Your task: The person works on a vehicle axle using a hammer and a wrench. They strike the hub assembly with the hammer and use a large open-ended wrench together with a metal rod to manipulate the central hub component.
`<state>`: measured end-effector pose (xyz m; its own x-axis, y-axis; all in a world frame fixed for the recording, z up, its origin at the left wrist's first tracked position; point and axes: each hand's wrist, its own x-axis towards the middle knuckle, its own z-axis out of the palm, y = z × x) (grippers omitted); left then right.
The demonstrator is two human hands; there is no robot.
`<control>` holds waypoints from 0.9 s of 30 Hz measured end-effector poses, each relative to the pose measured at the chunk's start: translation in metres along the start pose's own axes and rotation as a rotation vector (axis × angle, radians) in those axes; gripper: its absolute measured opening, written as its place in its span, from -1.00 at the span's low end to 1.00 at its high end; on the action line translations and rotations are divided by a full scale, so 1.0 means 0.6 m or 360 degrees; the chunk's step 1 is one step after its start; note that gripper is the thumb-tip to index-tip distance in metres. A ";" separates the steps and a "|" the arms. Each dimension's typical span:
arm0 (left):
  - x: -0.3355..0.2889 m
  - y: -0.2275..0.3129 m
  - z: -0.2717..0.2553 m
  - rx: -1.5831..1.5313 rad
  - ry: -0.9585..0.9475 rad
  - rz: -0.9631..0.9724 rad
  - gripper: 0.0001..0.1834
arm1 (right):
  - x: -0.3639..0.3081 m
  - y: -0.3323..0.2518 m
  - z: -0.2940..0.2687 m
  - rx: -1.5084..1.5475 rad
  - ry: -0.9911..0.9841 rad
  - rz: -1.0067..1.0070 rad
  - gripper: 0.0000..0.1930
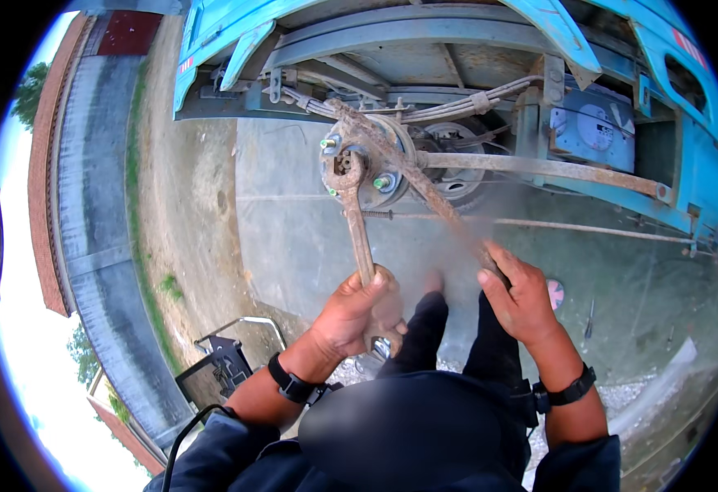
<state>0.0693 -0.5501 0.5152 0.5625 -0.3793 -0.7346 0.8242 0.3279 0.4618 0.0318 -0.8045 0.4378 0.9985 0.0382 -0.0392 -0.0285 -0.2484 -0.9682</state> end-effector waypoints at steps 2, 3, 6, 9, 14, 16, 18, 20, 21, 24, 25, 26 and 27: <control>0.004 -0.001 0.003 0.0119 0.0041 0.0144 -0.76 | 0.014 -0.026 -0.005 0.0019 -0.0006 0.0165 -0.62; 0.005 0.003 -0.012 0.0247 0.0090 0.0240 -0.75 | 0.021 -0.034 -0.004 0.0027 -0.0011 0.0248 -0.63; 0.024 0.034 -0.047 0.0476 0.0466 0.0687 -0.80 | 0.040 -0.035 0.003 -0.0193 -0.0088 0.0324 -0.67; 0.059 0.113 -0.062 0.0469 0.0792 0.0980 -0.74 | 0.085 -0.059 0.028 -0.0326 -0.0021 0.0149 -0.69; 0.109 0.191 -0.075 0.0395 0.0786 0.0844 -0.59 | 0.183 -0.119 0.075 -0.0272 -0.0059 0.0343 -0.53; 0.129 0.195 -0.082 0.0354 0.0721 0.0789 -0.57 | 0.215 -0.099 0.103 -0.0262 0.0062 0.0150 -0.44; 0.149 0.197 -0.098 0.0300 0.0622 0.0790 -0.56 | 0.242 -0.103 0.109 -0.0248 -0.0012 0.0307 -0.36; 0.153 0.195 -0.110 0.0331 0.0521 0.0682 -0.51 | 0.253 -0.083 0.112 -0.0252 -0.0010 0.0391 -0.37; 0.163 0.195 -0.120 0.0369 0.0440 0.0647 -0.49 | 0.262 -0.077 0.109 -0.0238 -0.0016 0.0428 -0.37; 0.163 0.202 -0.128 0.0359 0.0297 0.0525 -0.47 | 0.271 -0.082 0.115 -0.0338 -0.0034 0.0393 -0.37; 0.159 0.210 -0.120 0.0311 0.0287 0.0482 -0.48 | 0.276 -0.078 0.118 -0.0312 -0.0023 0.0430 -0.37; 0.158 0.214 -0.116 0.0262 0.0278 0.0440 -0.49 | 0.280 -0.074 0.120 -0.0287 -0.0011 0.0465 -0.38; 0.160 0.213 -0.117 0.0282 0.0267 0.0451 -0.48 | 0.283 -0.071 0.122 -0.0262 0.0000 0.0500 -0.38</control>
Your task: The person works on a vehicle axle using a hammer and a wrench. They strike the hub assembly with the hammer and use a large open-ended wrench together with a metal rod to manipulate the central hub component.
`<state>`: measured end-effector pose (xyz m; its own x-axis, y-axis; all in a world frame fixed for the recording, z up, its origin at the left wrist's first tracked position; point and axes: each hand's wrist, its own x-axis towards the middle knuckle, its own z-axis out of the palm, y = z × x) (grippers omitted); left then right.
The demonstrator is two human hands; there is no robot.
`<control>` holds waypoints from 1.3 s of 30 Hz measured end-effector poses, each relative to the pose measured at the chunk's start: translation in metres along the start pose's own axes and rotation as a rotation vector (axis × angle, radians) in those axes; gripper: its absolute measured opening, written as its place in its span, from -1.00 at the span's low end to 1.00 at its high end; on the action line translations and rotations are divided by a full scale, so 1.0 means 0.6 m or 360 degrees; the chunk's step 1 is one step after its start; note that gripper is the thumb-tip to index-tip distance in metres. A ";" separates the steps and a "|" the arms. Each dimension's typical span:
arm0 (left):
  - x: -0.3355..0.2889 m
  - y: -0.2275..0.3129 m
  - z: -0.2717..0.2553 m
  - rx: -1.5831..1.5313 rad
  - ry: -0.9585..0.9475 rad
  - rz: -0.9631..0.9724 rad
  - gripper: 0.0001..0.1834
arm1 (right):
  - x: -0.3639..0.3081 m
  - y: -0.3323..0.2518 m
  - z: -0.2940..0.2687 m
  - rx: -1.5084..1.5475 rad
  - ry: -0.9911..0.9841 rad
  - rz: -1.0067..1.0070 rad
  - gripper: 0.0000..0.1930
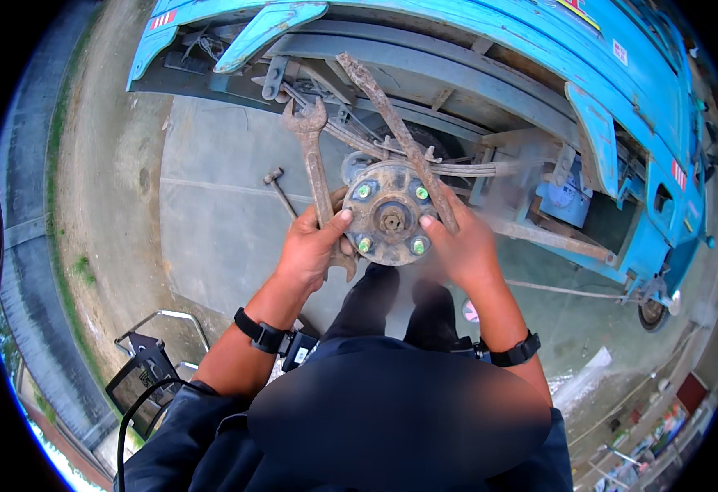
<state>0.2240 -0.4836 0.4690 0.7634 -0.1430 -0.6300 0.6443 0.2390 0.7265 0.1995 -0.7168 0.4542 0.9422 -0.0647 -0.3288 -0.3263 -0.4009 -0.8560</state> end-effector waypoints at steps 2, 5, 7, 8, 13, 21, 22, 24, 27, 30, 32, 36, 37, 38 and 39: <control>-0.002 -0.004 -0.005 0.0038 -0.0001 0.0034 -0.47 | 0.003 -0.009 0.001 -0.0005 -0.0024 -0.0004 -0.40; -0.004 -0.005 -0.009 0.0167 -0.0055 0.0028 -0.44 | 0.001 -0.025 -0.007 0.0045 -0.0071 0.0020 -0.43; -0.007 0.002 -0.004 0.0170 -0.0041 -0.0006 -0.43 | -0.001 -0.024 -0.009 0.0108 -0.0091 0.0027 -0.44; -0.008 0.007 -0.002 0.0173 -0.0035 -0.0020 -0.43 | -0.002 -0.021 -0.009 0.0145 -0.0095 0.0021 -0.45; -0.011 0.013 -0.006 0.0175 0.0002 -0.0125 -0.44 | 0.004 -0.027 -0.018 0.0081 -0.0118 0.0115 -0.46; 0.002 0.006 -0.035 0.0206 -0.0066 -0.0175 -0.43 | 0.018 -0.056 -0.026 0.0035 -0.0074 0.0001 -0.60; 0.001 0.004 -0.036 0.0206 -0.0058 -0.0167 -0.43 | 0.018 -0.057 -0.026 0.0049 -0.0086 0.0026 -0.63; 0.001 0.004 -0.040 0.0201 -0.0061 -0.0156 -0.43 | 0.019 -0.061 -0.027 0.0076 -0.0111 0.0077 -0.67; 0.007 -0.002 -0.044 0.0158 -0.0112 -0.0149 -0.43 | 0.024 -0.074 -0.020 -0.0023 -0.0047 0.0084 -0.70; 0.009 -0.009 -0.048 0.0068 -0.0143 -0.0111 -0.47 | 0.025 -0.082 -0.015 -0.0019 0.0019 0.0193 -0.71; 0.011 -0.013 -0.050 -0.0001 -0.0155 -0.0051 -0.50 | 0.023 -0.074 -0.017 -0.0024 0.0020 0.0199 -0.72; 0.019 -0.023 -0.061 0.0036 -0.0268 0.0050 -0.50 | 0.024 -0.074 -0.020 -0.0023 0.0020 0.0170 -0.71; 0.020 -0.015 -0.062 0.0066 -0.0291 0.0032 -0.47 | 0.023 -0.072 -0.022 -0.0066 -0.0003 0.0150 -0.71; 0.021 -0.012 -0.063 0.0096 -0.0314 0.0015 -0.43 | 0.021 -0.066 -0.027 -0.0108 -0.0027 0.0130 -0.70; 0.025 -0.018 -0.063 0.0134 -0.0299 0.0131 -0.47 | 0.019 -0.063 -0.030 -0.0149 -0.0051 0.0111 -0.69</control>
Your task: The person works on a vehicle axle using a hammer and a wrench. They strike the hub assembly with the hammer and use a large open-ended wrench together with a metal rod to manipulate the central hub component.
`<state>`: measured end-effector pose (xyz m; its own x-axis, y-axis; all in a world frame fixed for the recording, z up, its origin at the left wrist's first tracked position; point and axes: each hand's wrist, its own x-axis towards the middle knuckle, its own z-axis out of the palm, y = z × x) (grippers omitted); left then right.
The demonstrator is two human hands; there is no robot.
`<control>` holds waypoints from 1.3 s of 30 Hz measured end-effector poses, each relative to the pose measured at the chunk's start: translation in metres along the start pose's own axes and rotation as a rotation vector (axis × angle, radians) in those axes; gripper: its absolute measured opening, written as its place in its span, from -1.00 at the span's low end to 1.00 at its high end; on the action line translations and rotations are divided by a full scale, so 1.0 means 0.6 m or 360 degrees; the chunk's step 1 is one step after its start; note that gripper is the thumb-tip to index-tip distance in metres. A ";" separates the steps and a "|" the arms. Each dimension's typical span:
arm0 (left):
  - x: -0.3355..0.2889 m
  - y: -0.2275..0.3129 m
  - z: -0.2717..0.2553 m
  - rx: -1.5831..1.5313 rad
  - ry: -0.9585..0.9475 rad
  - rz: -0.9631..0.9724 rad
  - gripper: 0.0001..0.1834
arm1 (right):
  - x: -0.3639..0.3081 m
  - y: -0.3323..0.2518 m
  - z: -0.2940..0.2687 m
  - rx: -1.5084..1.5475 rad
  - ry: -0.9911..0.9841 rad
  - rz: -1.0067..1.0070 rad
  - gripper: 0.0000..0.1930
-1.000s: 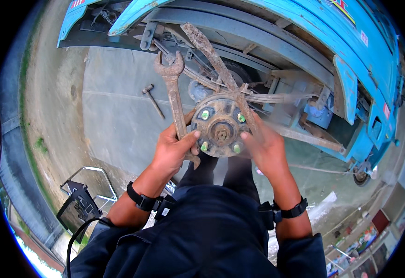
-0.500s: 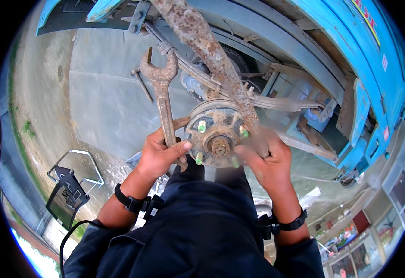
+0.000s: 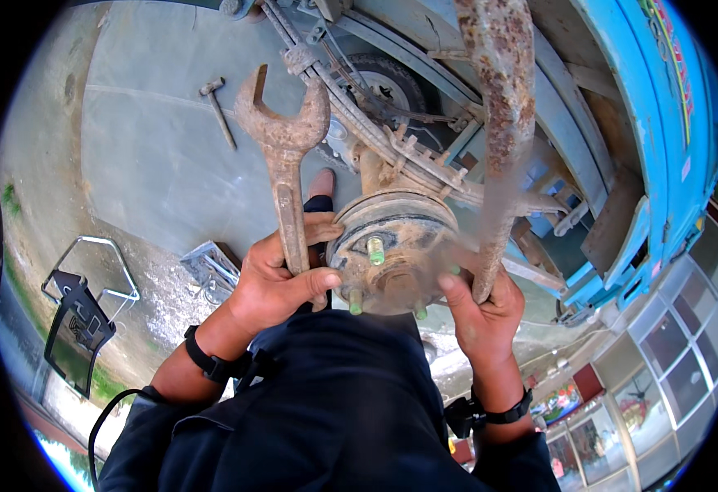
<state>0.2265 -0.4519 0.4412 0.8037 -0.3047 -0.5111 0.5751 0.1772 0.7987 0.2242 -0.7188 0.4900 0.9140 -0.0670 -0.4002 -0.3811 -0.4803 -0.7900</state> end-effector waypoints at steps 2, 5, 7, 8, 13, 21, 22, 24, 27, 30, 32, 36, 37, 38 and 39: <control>0.003 -0.012 -0.002 0.0058 0.0026 0.0135 -0.52 | -0.002 0.000 -0.002 0.0010 -0.0009 0.0052 -0.69; 0.002 -0.007 -0.003 -0.0011 0.0033 0.0038 -0.52 | -0.005 0.006 -0.002 0.0009 0.0006 0.0068 -0.68; 0.000 -0.006 -0.005 0.0026 0.0023 -0.0004 -0.52 | -0.007 0.007 -0.001 0.0026 0.0023 0.0080 -0.68; 0.000 -0.007 -0.005 0.0013 0.0020 -0.0010 -0.51 | -0.008 0.007 -0.001 0.0045 0.0029 0.0097 -0.68; 0.002 -0.012 -0.003 -0.0093 -0.0039 0.0058 -0.53 | -0.010 0.005 -0.001 0.0110 0.0052 0.0147 -0.70; -0.004 -0.005 0.003 -0.0094 0.0015 -0.0004 -0.51 | -0.003 -0.009 0.012 0.0160 0.0134 0.0196 -0.73; -0.004 -0.001 0.005 -0.0143 0.0014 -0.0060 -0.51 | -0.002 -0.008 0.015 0.0179 0.0145 0.0187 -0.73; -0.006 0.003 0.007 -0.0159 0.0026 -0.0116 -0.49 | -0.003 -0.008 0.018 0.0210 0.0155 0.0177 -0.73; -0.009 0.010 0.010 -0.0066 0.0058 -0.0127 -0.50 | -0.003 -0.011 0.022 0.0250 0.0165 0.0147 -0.71; -0.018 0.006 0.009 0.0045 0.0126 -0.0086 -0.51 | -0.016 -0.012 0.019 0.0232 0.0183 0.0163 -0.68; -0.028 0.003 0.000 0.0218 0.0185 -0.0033 -0.53 | -0.030 -0.001 0.011 0.0216 0.0231 0.0142 -0.68; -0.069 0.003 -0.021 0.0426 0.0217 -0.0172 -0.58 | -0.079 0.030 -0.011 0.0260 0.0279 0.0139 -0.69; -0.081 0.005 -0.025 0.0463 0.0229 -0.0193 -0.61 | -0.090 0.037 -0.019 0.0229 0.0262 0.0122 -0.70; -0.092 0.007 -0.028 0.0500 0.0242 -0.0213 -0.63 | -0.103 0.047 -0.025 0.0178 0.0255 0.0092 -0.71; -0.102 0.004 -0.031 0.0541 0.0249 -0.0224 -0.64 | -0.114 0.058 -0.031 0.0127 0.0251 0.0058 -0.71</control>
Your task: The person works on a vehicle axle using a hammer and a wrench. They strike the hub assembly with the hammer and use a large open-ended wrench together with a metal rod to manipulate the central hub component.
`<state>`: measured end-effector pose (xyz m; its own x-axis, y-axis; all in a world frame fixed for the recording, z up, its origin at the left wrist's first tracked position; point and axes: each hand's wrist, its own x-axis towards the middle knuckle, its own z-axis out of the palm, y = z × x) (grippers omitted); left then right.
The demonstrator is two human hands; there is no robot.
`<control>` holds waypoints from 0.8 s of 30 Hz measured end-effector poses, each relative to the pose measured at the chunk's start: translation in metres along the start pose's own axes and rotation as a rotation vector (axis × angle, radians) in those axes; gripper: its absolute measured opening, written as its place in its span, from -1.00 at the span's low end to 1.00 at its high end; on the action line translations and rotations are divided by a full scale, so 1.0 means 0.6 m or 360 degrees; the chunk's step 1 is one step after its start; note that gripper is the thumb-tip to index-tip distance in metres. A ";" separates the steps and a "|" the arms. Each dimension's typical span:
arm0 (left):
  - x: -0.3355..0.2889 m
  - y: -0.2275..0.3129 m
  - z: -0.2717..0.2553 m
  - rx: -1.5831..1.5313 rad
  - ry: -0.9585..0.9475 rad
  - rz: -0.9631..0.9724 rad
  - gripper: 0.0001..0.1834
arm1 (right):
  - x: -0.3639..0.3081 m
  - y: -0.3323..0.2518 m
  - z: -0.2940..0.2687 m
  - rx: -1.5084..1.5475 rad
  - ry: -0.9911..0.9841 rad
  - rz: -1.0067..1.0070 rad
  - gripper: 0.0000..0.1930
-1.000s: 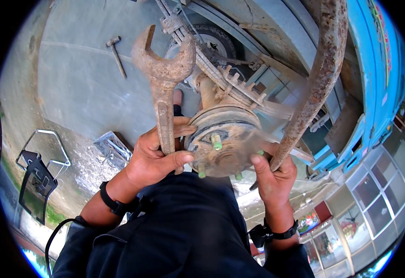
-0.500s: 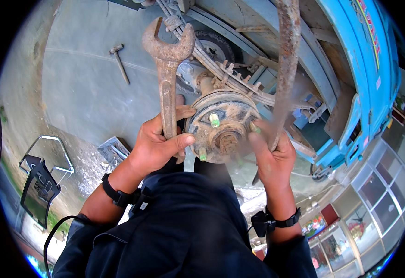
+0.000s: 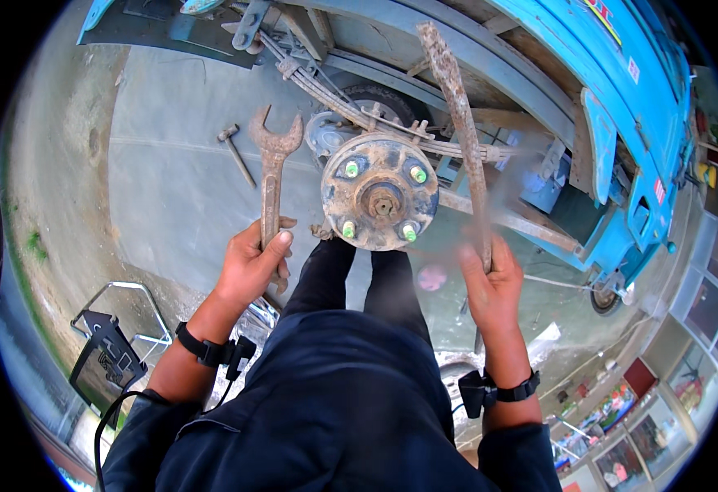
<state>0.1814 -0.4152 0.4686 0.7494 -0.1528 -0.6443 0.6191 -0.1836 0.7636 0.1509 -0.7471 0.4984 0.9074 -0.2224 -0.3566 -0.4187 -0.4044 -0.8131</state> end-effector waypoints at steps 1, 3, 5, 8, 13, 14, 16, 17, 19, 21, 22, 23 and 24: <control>-0.008 -0.008 -0.002 0.0046 0.0003 -0.0001 -0.65 | -0.014 0.019 -0.007 -0.0063 0.0017 -0.0053 -0.70; -0.026 -0.016 -0.001 0.0110 0.0022 -0.0035 -0.66 | -0.040 0.038 -0.021 -0.0128 0.0006 -0.0081 -0.68; -0.045 -0.021 0.002 0.0149 0.0063 -0.0099 -0.67 | -0.060 0.049 -0.033 -0.0126 -0.0043 -0.0044 -0.69; -0.071 -0.038 0.013 0.0181 0.0129 -0.0142 -0.69 | -0.087 0.078 -0.047 -0.0087 -0.0073 0.0004 -0.70; -0.107 -0.039 0.041 0.0016 0.0244 -0.0169 -0.71 | -0.107 0.091 -0.066 0.0153 -0.0093 0.0231 -0.72; -0.113 -0.035 0.049 -0.0020 0.0276 -0.0156 -0.71 | -0.109 0.095 -0.071 0.0170 -0.0088 0.0257 -0.73; -0.129 -0.026 0.065 -0.0021 0.0325 0.0010 -0.74 | -0.113 0.105 -0.083 0.0194 -0.0081 0.0268 -0.73; -0.138 -0.023 0.071 -0.0023 0.0347 0.0092 -0.75 | -0.115 0.109 -0.088 0.0183 -0.0082 0.0251 -0.73; -0.145 -0.046 0.079 0.0116 0.0323 -0.0006 -0.75 | -0.118 0.118 -0.098 0.0147 -0.0087 0.0212 -0.73; -0.155 -0.061 0.088 0.0279 0.0350 0.0026 -0.74 | -0.117 0.124 -0.105 0.0107 -0.0094 0.0167 -0.73; -0.161 -0.062 0.101 0.0371 0.0386 0.0098 -0.73 | -0.118 0.127 -0.107 0.0091 -0.0099 0.0151 -0.73; -0.165 -0.063 0.111 0.0465 0.0420 0.0170 -0.72 | -0.119 0.131 -0.110 0.0075 -0.0104 0.0136 -0.73; -0.168 -0.060 0.118 0.0456 0.0457 0.0192 -0.72 | -0.120 0.134 -0.111 0.0071 -0.0119 0.0146 -0.73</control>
<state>0.0672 -0.4621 0.5029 0.8727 0.0794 -0.4818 0.4626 -0.4499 0.7639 0.0492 -0.8228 0.4892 0.8664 -0.1894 -0.4620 -0.4993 -0.3451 -0.7947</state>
